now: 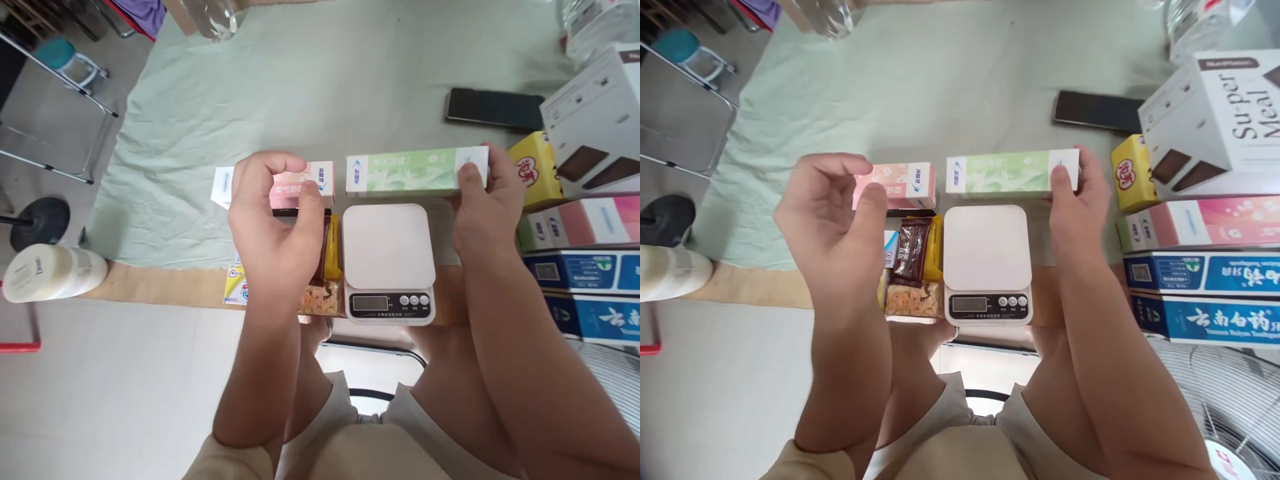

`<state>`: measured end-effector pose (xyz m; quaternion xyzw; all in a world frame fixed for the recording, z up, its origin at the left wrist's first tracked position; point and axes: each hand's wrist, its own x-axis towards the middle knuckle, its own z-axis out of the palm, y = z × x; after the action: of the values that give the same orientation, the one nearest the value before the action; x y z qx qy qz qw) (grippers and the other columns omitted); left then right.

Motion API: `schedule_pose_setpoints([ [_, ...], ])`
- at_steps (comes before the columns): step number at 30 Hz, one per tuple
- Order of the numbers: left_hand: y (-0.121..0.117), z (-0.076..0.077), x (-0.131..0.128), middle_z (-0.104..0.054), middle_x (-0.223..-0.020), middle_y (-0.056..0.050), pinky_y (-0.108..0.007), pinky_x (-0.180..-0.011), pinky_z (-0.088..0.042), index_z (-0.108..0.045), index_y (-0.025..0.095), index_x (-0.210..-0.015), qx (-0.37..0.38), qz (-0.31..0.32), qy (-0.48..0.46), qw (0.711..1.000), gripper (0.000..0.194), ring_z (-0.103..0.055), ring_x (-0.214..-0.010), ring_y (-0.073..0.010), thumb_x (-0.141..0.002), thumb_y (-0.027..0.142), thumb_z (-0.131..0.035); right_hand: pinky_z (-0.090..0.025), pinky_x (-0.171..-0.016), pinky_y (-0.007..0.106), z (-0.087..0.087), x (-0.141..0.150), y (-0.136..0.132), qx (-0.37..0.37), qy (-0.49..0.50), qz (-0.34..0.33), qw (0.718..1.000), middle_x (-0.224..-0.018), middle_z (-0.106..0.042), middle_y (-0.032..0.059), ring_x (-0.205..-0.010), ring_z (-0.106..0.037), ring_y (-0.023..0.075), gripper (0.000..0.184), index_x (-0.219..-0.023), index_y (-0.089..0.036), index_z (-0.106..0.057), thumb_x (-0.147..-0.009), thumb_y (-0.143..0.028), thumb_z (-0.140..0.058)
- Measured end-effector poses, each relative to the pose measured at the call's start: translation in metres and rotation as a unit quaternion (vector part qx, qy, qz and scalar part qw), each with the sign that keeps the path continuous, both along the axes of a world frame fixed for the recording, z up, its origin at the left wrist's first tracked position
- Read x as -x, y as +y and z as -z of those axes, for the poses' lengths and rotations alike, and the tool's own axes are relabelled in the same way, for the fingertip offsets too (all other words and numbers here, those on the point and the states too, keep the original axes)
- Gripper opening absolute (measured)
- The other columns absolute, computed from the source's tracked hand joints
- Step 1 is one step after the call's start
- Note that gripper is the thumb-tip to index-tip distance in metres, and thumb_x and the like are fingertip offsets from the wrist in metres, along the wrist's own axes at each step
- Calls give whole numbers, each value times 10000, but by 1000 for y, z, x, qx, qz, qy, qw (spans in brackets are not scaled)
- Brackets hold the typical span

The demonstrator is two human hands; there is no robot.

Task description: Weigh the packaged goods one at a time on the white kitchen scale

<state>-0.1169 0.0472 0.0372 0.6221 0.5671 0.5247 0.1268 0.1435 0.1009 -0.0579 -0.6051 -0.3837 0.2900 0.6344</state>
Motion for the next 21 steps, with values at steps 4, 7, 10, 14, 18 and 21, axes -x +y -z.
schedule_pose_setpoints([
  [4,10,4,5,-681,-1059,-30,-419,-1006,-573,-607,252,-1022,-11,-16,-1,1000,90,-669,-1096,-194,-968,182,-589,-533,-1157,554,-4,7,-5,59,-59,6,997,-1365,-727,89,-1223,-703,246,449,-1304,-236,-712,-860,-298,-700],
  [7,13,5,11,-709,-1123,-38,-395,-971,-614,-635,257,-1049,65,-36,19,997,164,-690,-1099,-206,-929,157,-583,-407,-1300,555,-11,10,-9,116,-162,3,980,-1481,-680,114,-1394,-635,255,502,-1390,-198,-688,-894,-260,-644],
  [10,14,0,14,-720,-1187,-40,-382,-968,-630,-663,261,-1090,144,-45,30,988,239,-700,-1134,-220,-917,129,-562,-377,-1333,536,-16,12,-12,172,-242,-13,955,-1524,-657,117,-1450,-605,261,532,-1440,-187,-661,-918,-258,-588],
  [14,16,-7,15,-726,-1242,-34,-356,-971,-631,-676,267,-1133,208,-24,23,977,284,-714,-1131,-211,-925,113,-559,-406,-1320,529,-15,12,-13,188,-265,-31,945,-1517,-669,113,-1443,-614,267,527,-1433,-184,-667,-923,-251,-553],
  [18,19,-4,15,-729,-1292,-67,-410,-1046,-613,-681,224,-1183,247,6,37,968,324,-712,-1157,-229,-916,81,-565,-398,-1324,512,-15,10,-13,187,-277,-44,942,-1527,-659,113,-1446,-609,260,520,-1445,-190,-652,-938,-250,-550],
  [21,21,1,15,-707,-1365,-93,-508,-1178,-535,-695,206,-1272,264,16,71,962,375,-624,-1338,-296,-923,121,-590,-398,-1322,495,-15,9,-13,198,-275,-53,939,-1566,-621,134,-1467,-588,263,527,-1471,-170,-624,-958,-236,-525],
])
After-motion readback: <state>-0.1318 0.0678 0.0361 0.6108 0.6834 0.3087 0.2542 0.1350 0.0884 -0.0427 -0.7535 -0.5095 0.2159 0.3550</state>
